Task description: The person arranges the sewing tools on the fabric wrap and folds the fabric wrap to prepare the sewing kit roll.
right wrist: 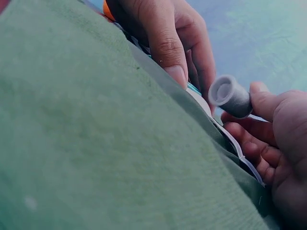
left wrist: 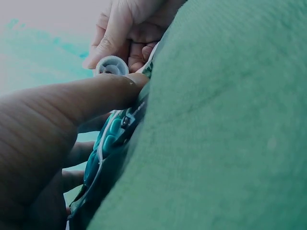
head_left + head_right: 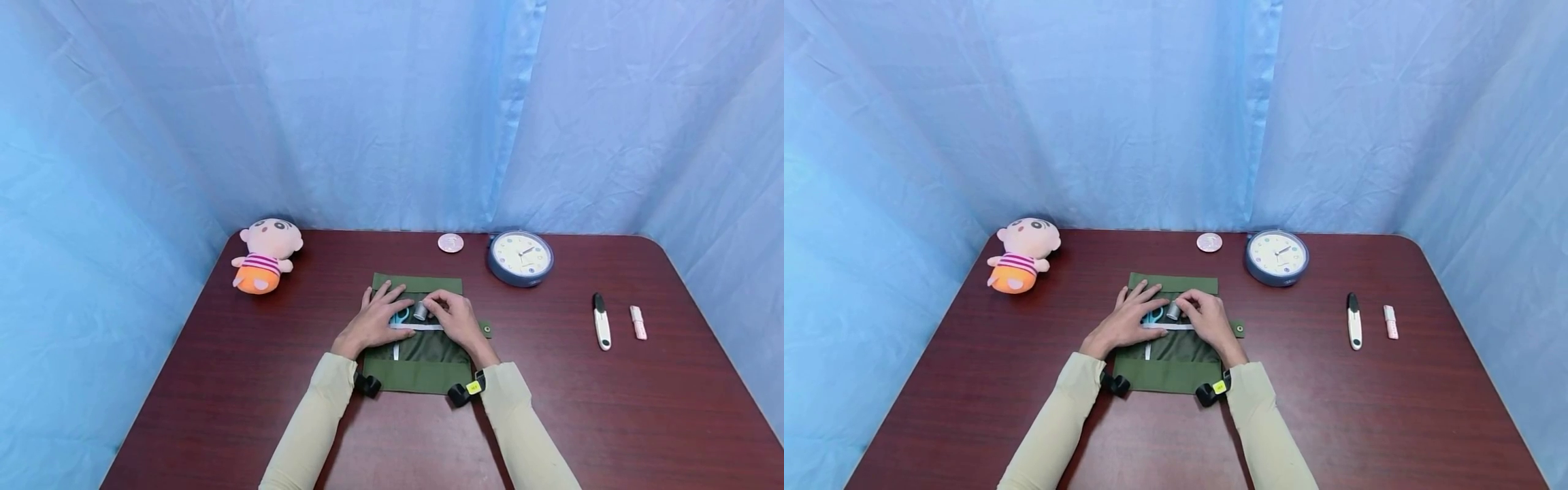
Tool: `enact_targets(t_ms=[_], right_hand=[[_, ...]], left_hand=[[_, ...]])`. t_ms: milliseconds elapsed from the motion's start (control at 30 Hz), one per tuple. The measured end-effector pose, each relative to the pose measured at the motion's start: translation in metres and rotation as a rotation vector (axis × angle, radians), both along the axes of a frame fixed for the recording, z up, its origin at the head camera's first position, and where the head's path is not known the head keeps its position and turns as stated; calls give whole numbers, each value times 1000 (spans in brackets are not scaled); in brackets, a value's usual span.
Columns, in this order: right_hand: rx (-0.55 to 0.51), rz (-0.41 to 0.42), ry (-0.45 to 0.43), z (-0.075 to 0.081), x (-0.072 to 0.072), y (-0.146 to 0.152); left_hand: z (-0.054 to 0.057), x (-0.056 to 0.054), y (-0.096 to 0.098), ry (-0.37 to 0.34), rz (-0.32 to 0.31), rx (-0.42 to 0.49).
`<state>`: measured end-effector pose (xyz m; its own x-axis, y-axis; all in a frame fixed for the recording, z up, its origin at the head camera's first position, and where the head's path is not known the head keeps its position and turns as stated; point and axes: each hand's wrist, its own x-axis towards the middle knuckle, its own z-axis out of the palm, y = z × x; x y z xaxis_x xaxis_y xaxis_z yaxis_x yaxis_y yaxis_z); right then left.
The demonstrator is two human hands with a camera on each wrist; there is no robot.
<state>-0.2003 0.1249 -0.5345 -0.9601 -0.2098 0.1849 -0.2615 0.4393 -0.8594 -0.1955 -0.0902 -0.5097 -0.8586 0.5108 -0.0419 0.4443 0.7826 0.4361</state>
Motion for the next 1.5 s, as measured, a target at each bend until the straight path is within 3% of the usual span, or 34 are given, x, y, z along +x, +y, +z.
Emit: enact_targets(t_ms=[200, 467, 833, 1100, 1500], right_hand=[[-11, 29, 57, -3, 2, 1], [15, 149, 181, -6, 2, 0], [38, 189, 122, -4, 0, -3], [76, 197, 93, -1, -2, -8], [73, 158, 84, -2, -3, -5]], left_hand=[[-3, 0, 0, -13, -4, -7], [-5, -1, -1, -8, -1, -2], [-3, 0, -2, 2, 10, 5], [0, 2, 0, 22, 20, -60], [4, 1, 6, 123, -7, -192]])
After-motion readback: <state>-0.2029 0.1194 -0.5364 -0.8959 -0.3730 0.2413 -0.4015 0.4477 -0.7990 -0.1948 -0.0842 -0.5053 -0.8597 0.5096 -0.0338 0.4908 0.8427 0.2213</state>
